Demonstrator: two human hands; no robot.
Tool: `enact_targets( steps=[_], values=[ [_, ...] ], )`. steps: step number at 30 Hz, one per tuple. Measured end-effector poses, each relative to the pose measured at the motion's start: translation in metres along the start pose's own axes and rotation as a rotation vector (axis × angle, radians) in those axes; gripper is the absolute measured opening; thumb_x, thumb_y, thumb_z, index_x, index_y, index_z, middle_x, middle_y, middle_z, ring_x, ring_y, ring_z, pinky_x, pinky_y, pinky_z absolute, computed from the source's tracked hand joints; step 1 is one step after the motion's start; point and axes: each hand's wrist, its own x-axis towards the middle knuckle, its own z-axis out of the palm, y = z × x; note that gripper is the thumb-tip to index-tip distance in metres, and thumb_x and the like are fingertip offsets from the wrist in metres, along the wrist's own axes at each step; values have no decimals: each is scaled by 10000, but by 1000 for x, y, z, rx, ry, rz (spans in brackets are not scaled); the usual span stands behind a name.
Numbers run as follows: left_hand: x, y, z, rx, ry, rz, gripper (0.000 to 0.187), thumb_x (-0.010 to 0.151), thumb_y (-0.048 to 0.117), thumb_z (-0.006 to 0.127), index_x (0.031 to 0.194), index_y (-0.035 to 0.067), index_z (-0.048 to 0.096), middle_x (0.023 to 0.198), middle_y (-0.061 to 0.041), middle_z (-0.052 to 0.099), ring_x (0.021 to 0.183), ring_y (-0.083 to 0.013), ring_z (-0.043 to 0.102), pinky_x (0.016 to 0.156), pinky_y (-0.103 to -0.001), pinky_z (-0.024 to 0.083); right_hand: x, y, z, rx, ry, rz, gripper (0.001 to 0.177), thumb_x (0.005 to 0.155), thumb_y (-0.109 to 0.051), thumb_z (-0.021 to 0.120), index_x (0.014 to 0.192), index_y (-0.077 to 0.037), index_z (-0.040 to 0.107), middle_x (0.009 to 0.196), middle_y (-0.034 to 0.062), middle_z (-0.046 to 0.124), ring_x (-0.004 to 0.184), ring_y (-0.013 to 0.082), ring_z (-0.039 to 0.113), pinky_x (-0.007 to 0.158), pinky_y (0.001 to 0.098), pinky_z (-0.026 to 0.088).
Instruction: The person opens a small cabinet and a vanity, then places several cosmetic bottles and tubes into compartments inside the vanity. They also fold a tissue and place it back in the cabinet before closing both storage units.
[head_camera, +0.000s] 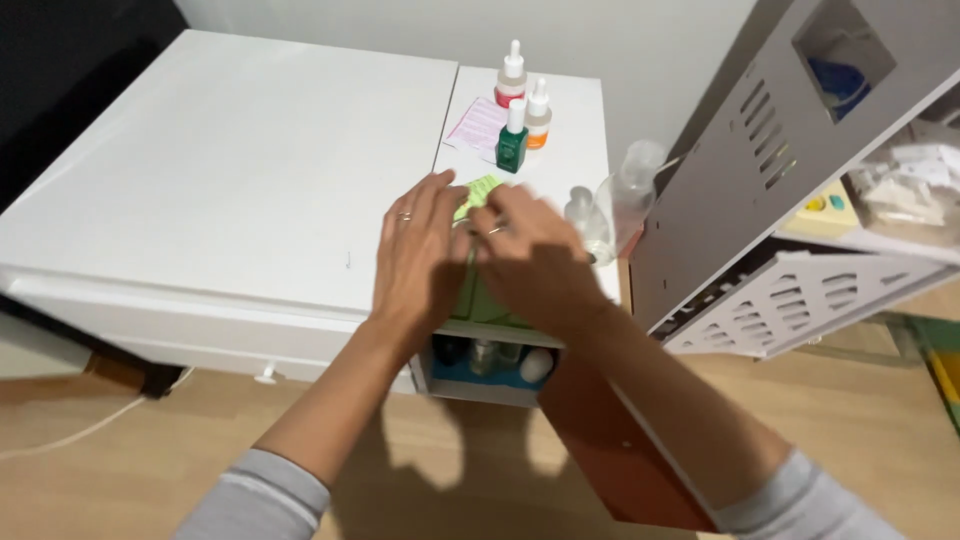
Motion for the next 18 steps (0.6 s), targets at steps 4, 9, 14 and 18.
enact_targets(
  steps=[4,9,14,18],
  values=[
    [5,2,-6,-104,116,140,371,978,144,527,1343,83,553,1461,-124,506,1431,-300,439,1185,-471,296,-2,37,-24,-62,129,11,151,742,-172,804,870,-101,765,1017,123,667,820,300,649,775,401,519],
    [-13,6,-28,-196,274,288,337,969,33,573,1304,66,586,1492,-128,497,1449,-309,425,1227,-515,305,-10,47,-70,121,-377,923,1176,996,-628,621,1594,80,-104,1670,301,-156,1518,455,-204,1266,695,-72],
    [-53,-7,-45,-245,328,311,347,953,9,554,1294,65,575,1501,-121,480,1438,-305,442,1222,-513,316,-13,40,-85,452,-277,884,1005,924,-130,821,1516,-172,10,1361,157,624,1346,320,599,1140,564,285],
    [-79,-17,-46,-236,337,324,353,920,-18,556,1262,62,591,1481,-117,486,1420,-311,446,1179,-506,360,-22,31,-90,556,-204,940,792,901,98,736,1437,-150,206,1112,116,700,1110,247,690,969,437,551]
  ],
)
